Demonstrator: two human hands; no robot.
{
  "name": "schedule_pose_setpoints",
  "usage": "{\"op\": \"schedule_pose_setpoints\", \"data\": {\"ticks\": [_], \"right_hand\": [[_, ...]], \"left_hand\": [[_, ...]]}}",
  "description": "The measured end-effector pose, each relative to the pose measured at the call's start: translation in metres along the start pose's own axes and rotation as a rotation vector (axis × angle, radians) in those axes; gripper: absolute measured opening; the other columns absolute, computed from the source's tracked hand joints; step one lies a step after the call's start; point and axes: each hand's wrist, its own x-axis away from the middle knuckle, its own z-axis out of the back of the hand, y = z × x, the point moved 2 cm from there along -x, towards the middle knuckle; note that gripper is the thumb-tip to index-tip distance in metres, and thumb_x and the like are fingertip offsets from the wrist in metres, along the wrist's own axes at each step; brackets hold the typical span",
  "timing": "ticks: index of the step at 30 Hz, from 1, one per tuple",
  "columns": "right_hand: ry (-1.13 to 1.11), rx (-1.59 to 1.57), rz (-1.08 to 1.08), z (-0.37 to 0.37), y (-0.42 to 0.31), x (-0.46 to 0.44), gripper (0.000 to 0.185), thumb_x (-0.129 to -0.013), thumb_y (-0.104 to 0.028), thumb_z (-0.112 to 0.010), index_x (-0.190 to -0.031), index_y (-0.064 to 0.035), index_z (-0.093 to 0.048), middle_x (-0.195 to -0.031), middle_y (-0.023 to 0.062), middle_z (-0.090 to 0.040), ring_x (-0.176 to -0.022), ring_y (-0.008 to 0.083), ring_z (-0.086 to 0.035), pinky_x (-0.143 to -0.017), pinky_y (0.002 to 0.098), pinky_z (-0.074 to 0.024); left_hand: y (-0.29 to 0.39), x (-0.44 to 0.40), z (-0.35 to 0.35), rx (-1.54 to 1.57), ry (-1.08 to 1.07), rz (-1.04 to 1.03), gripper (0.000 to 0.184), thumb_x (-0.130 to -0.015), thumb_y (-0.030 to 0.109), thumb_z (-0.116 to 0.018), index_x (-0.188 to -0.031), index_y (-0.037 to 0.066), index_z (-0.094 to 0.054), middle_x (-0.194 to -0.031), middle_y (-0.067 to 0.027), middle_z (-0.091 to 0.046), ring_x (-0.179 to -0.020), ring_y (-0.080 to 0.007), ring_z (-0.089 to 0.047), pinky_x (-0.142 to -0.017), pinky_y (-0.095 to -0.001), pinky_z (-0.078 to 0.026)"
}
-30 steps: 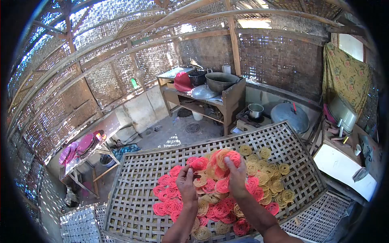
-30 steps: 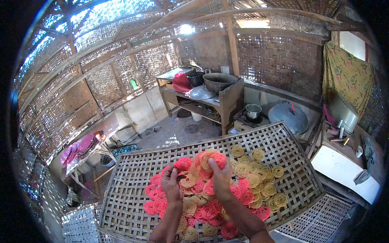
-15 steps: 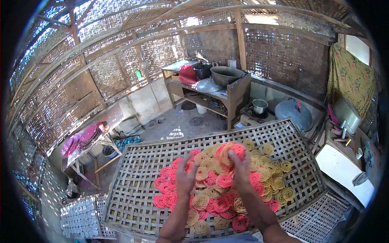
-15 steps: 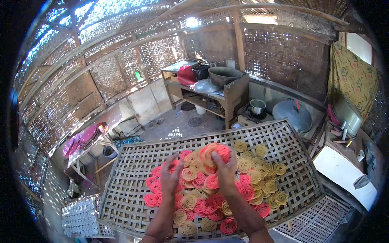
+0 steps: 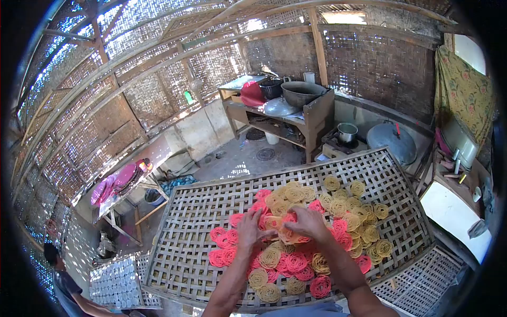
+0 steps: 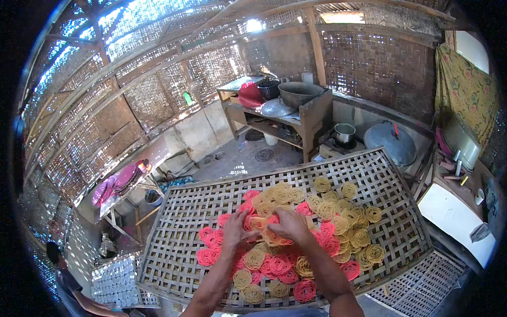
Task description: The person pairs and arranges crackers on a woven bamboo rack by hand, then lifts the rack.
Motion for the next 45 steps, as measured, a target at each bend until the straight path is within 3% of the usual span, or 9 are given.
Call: {"op": "schedule_pose_setpoints", "data": {"ticks": [7, 10, 14, 16, 20, 32, 39, 42, 45], "right_hand": [[-0.007, -0.099, -0.053, 0.008, 0.010, -0.002, 0.074, -0.076, -0.062, -0.074, -0.127, -0.0096, -0.066, -0.121, 0.0184, -0.069, -0.114, 0.0332, -0.066, -0.098, 0.0452, -0.0507], [0.061, -0.323, -0.044, 0.014, 0.015, 0.002, 0.076, -0.078, -0.059, -0.077, -0.131, -0.0057, -0.063, -0.124, 0.0178, -0.069, -0.116, 0.0304, -0.066, -0.101, 0.0420, -0.0501], [0.179, -0.597, 0.052, 0.018, 0.015, 0.005, 0.084, -0.078, -0.053, -0.082, -0.139, -0.0009, -0.056, -0.133, 0.0171, -0.064, -0.121, 0.0286, -0.063, -0.104, 0.0391, -0.0484], [0.255, -0.511, 0.087, 0.025, -0.006, 0.010, 0.083, -0.081, -0.043, -0.085, -0.141, 0.0027, -0.050, -0.134, 0.0168, -0.062, -0.121, 0.0261, -0.062, -0.103, 0.0372, -0.0484], [0.213, -1.120, 0.050, 0.011, -0.018, 0.000, 0.052, -0.090, -0.014, -0.079, -0.132, 0.0021, -0.053, -0.125, 0.0104, -0.065, -0.117, 0.0171, -0.061, -0.102, 0.0329, -0.0482], [0.513, -1.313, 0.285, 0.044, -0.060, -0.016, 0.031, -0.099, -0.013, -0.066, -0.126, -0.0002, -0.059, -0.115, 0.0059, -0.068, -0.104, 0.0115, -0.063, -0.094, 0.0283, -0.0495], [0.213, -1.106, 0.149, 0.021, -0.068, -0.034, 0.035, -0.095, -0.021, -0.072, -0.121, 0.0014, -0.066, -0.105, 0.0036, -0.070, -0.094, 0.0104, -0.064, -0.087, 0.0274, -0.0519], [0.057, -1.156, 0.095, 0.015, -0.058, -0.034, 0.031, -0.092, -0.019, -0.076, -0.115, 0.0006, -0.069, -0.099, 0.0034, -0.070, -0.087, 0.0097, -0.064, -0.082, 0.0272, -0.0532], [0.213, -1.188, 0.141, 0.012, -0.048, -0.037, 0.029, -0.092, -0.019, -0.076, -0.112, 0.0007, -0.069, -0.099, 0.0044, -0.071, -0.086, 0.0107, -0.065, -0.081, 0.0286, -0.0542]], "left_hand": [[0.039, 0.007, 0.025, 0.529, 0.025, 0.132, 0.074, -0.071, 0.017, -0.091, -0.137, 0.006, -0.058, -0.120, -0.0144, -0.070, -0.106, -0.0278, -0.070, -0.091, -0.0373, -0.056], [0.048, 0.003, 0.026, 1.190, 0.148, 0.248, 0.062, -0.077, 0.005, -0.086, -0.132, -0.003, -0.059, -0.116, -0.0140, -0.071, -0.100, -0.0212, -0.071, -0.086, -0.0331, -0.059], [0.081, -0.012, 0.048, 1.401, 0.172, 0.259, 0.045, -0.083, 0.003, -0.081, -0.124, -0.004, -0.063, -0.109, -0.0112, -0.072, -0.095, -0.0183, -0.071, -0.084, -0.0301, -0.060], [0.089, -0.016, 0.043, 1.435, 0.179, 0.253, 0.041, -0.085, 0.008, -0.080, -0.121, -0.003, -0.064, -0.109, -0.0105, -0.072, -0.094, -0.0169, -0.071, -0.083, -0.0299, -0.059], [0.098, -0.024, 0.032, 1.431, 0.277, 0.246, 0.032, -0.093, 0.019, -0.075, -0.117, -0.001, -0.065, -0.105, -0.0069, -0.072, -0.089, -0.0132, -0.069, -0.079, -0.0283, -0.057], [0.096, -0.036, 0.071, 1.479, 0.585, 0.266, 0.037, -0.104, 0.033, -0.062, -0.115, -0.001, -0.065, -0.103, -0.0034, -0.069, -0.086, -0.0092, -0.063, -0.075, -0.0269, -0.053], [0.071, -0.036, 0.057, 1.239, 0.176, 0.170, 0.044, -0.100, 0.044, -0.064, -0.113, 0.002, -0.066, -0.096, 0.0003, -0.069, -0.079, -0.0077, -0.060, -0.065, -0.0267, -0.050], [0.062, -0.032, 0.072, 1.177, 0.016, 0.140, 0.040, -0.090, 0.030, -0.080, -0.113, 0.000, -0.068, -0.096, -0.0027, -0.072, -0.087, -0.0123, -0.066, -0.075, -0.0289, -0.054], [0.044, -0.031, 0.061, 1.118, -0.093, 0.214, 0.035, -0.081, 0.023, -0.088, -0.102, 0.000, -0.071, -0.089, -0.0016, -0.070, -0.081, -0.0098, -0.064, -0.070, -0.0268, -0.052]]}}
